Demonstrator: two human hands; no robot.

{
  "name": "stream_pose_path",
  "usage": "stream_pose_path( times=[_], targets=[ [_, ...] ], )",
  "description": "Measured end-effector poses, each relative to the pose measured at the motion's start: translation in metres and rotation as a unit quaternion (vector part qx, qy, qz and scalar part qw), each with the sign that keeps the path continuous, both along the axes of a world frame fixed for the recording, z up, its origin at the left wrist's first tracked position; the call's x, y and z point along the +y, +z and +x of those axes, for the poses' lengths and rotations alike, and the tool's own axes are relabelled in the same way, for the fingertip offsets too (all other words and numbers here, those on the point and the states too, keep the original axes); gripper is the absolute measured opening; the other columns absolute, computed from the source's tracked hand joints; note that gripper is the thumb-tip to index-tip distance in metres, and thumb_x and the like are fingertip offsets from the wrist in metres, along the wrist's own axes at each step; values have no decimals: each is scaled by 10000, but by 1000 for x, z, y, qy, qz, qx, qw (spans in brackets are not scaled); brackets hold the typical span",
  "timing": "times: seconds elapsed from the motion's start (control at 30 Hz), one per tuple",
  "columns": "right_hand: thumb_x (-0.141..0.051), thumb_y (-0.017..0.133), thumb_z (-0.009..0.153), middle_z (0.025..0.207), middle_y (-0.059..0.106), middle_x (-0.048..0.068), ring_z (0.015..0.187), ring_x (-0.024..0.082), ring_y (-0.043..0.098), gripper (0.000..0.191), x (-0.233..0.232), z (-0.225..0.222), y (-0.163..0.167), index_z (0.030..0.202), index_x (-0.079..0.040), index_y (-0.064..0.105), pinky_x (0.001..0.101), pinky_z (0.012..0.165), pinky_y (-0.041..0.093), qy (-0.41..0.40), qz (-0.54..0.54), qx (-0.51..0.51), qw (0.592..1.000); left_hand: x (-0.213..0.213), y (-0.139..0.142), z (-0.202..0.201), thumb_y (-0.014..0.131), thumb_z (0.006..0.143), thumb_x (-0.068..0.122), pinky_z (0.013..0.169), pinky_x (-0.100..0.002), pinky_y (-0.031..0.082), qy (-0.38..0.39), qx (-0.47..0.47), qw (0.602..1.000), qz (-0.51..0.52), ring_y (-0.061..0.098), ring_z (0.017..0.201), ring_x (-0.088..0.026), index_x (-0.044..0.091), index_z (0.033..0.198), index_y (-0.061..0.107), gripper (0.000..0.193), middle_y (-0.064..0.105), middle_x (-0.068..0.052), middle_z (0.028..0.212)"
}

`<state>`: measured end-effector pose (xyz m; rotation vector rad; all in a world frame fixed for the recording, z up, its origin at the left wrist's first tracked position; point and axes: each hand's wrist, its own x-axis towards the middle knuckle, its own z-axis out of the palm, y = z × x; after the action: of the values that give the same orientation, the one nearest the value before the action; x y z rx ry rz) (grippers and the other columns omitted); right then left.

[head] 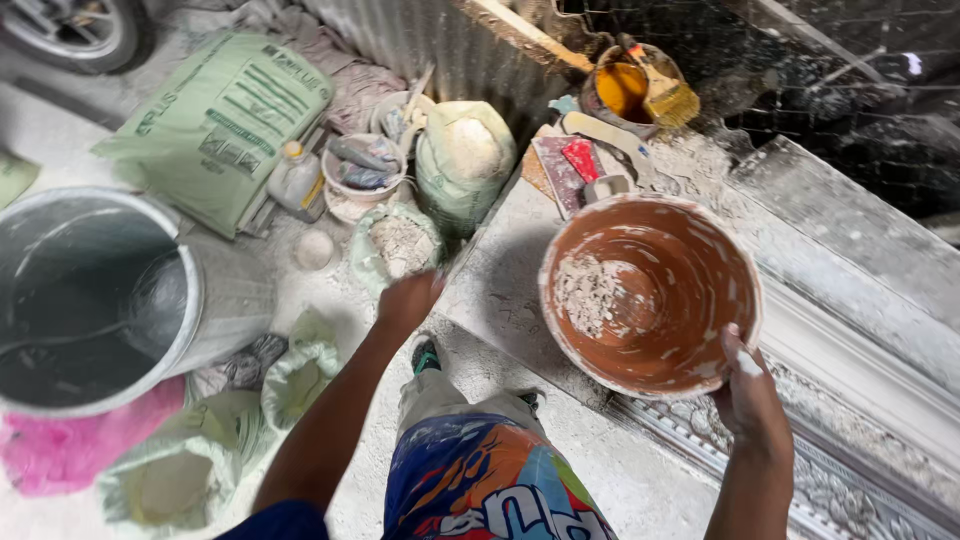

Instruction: The person scrapes a decorative molding, then mixes a white powder with water in a bucket using a trowel. They add more powder from a bag and continue mixing the slurry.

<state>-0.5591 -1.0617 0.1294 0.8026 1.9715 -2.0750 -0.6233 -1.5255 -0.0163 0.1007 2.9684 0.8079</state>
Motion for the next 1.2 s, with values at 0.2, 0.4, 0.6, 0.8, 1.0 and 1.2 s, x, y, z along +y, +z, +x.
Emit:
stream_pose_path(
  times=[0.2, 0.4, 0.6, 0.8, 1.0, 1.2],
  targets=[
    [-467, 496, 1001, 1443, 571, 121, 1263, 250, 577, 655, -4, 7, 3, 1528, -87, 407, 447, 1041, 482, -37, 25, -35, 998, 83, 41, -99, 543, 1031, 404, 776, -551, 558, -13, -26, 999, 33, 710, 876, -422, 47, 1178, 645, 400, 727, -221, 958],
    [-525, 515, 967, 1478, 532, 206, 1315, 343, 522, 729, -3, 39, 16, 1531, -71, 438, 520, 1062, 450, -65, -13, -61, 996, 134, 48, -129, 506, 1060, 323, 894, -523, 512, -104, 82, 954, 270, 630, 1054, -404, 20, 1387, 539, 447, 650, -249, 1154],
    [-605, 545, 860, 1531, 434, 295, 1407, 480, 426, 902, -26, 40, -7, 1575, -95, 338, 658, 1111, 397, -85, -85, -162, 979, 121, -7, -39, 445, 1089, 325, 1153, -444, 390, -185, -226, 756, 585, 444, 1414, -277, 67, 1581, 352, 564, 405, -165, 1581],
    [-826, 324, 804, 1665, 265, 149, 1516, 357, 286, 1064, -132, -8, -52, 1602, -131, 206, 591, 1177, 294, 63, -98, -59, 991, 10, -6, 43, 292, 1068, 468, 1090, -469, 511, 148, -323, 496, 792, 575, 1279, -329, 29, 1528, 377, 642, 496, -232, 1454],
    [-708, 275, 1097, 1632, 418, 228, 1555, 350, 374, 822, -278, -51, -98, 1553, -32, 374, 526, 1298, 280, -9, 14, 334, 943, -91, 23, 81, 310, 1039, 542, 1079, -465, 524, 176, -255, 571, 760, 565, 1332, -313, 40, 1545, 362, 714, 542, -176, 1484],
    [-540, 251, 1095, 1534, 514, 125, 1364, 231, 509, 653, -346, -113, -107, 1489, -63, 461, 376, 1160, 393, 83, -227, 70, 968, -138, 54, 82, 128, 965, 704, 891, -532, 616, 203, -318, 666, 644, 649, 1207, -366, 107, 1548, 365, 867, 591, -229, 1426]
  ],
)
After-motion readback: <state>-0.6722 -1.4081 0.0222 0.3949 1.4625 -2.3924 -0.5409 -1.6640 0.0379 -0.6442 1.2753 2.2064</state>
